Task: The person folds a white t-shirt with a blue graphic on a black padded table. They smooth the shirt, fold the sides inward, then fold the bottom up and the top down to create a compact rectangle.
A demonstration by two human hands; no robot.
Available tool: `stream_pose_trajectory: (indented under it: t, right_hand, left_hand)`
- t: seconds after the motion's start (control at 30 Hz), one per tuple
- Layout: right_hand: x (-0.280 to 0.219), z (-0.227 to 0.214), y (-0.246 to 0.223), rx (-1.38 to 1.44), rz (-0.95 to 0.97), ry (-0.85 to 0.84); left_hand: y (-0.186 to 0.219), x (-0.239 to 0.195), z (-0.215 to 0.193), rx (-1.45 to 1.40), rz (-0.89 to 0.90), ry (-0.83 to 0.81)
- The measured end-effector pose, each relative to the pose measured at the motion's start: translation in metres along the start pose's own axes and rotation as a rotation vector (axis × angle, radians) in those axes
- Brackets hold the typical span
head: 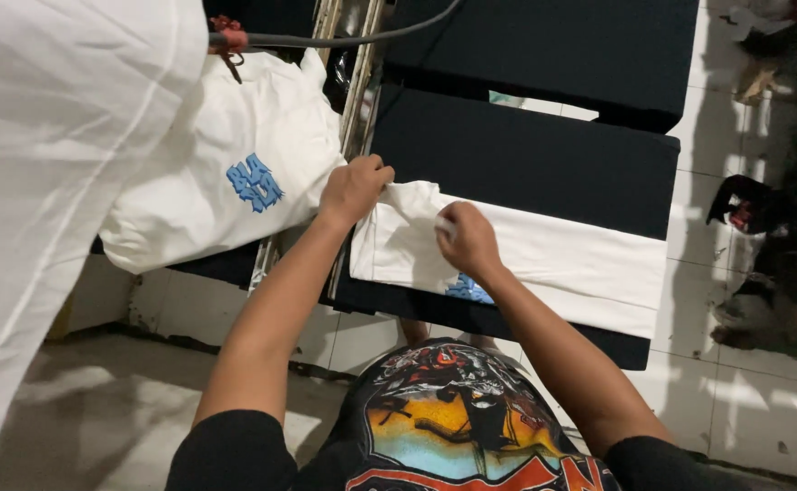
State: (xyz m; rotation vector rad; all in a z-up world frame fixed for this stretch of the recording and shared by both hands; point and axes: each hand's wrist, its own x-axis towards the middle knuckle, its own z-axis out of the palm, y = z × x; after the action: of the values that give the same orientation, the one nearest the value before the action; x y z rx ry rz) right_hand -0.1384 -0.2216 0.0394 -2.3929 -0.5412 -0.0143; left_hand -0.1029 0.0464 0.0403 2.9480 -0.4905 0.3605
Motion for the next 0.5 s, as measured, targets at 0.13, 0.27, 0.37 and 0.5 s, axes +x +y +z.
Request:
stream_pose_trajectory:
  t: [0.13, 0.27, 0.37, 0.5]
  right_hand:
    - [-0.033, 0.011, -0.026, -0.101, -0.284, -0.171]
    - [-0.056, 0.023, -0.046, -0.172, -0.502, -0.330]
    - [-0.066, 0.028, -0.052, -0.292, -0.628, -0.397]
    - [-0.068, 0.020, -0.056, -0.201, -0.603, -0.527]
  left_hand:
    - [-0.014, 0.008, 0.005, 0.111, 0.112, 0.158]
    - [-0.022, 0.005, 0.018, 0.099, 0.174, 0.208]
    - [-0.020, 0.002, 0.016, 0.119, 0.170, 0.218]
    - [-0.020, -0.001, 0.012, 0.147, 0.168, 0.236]
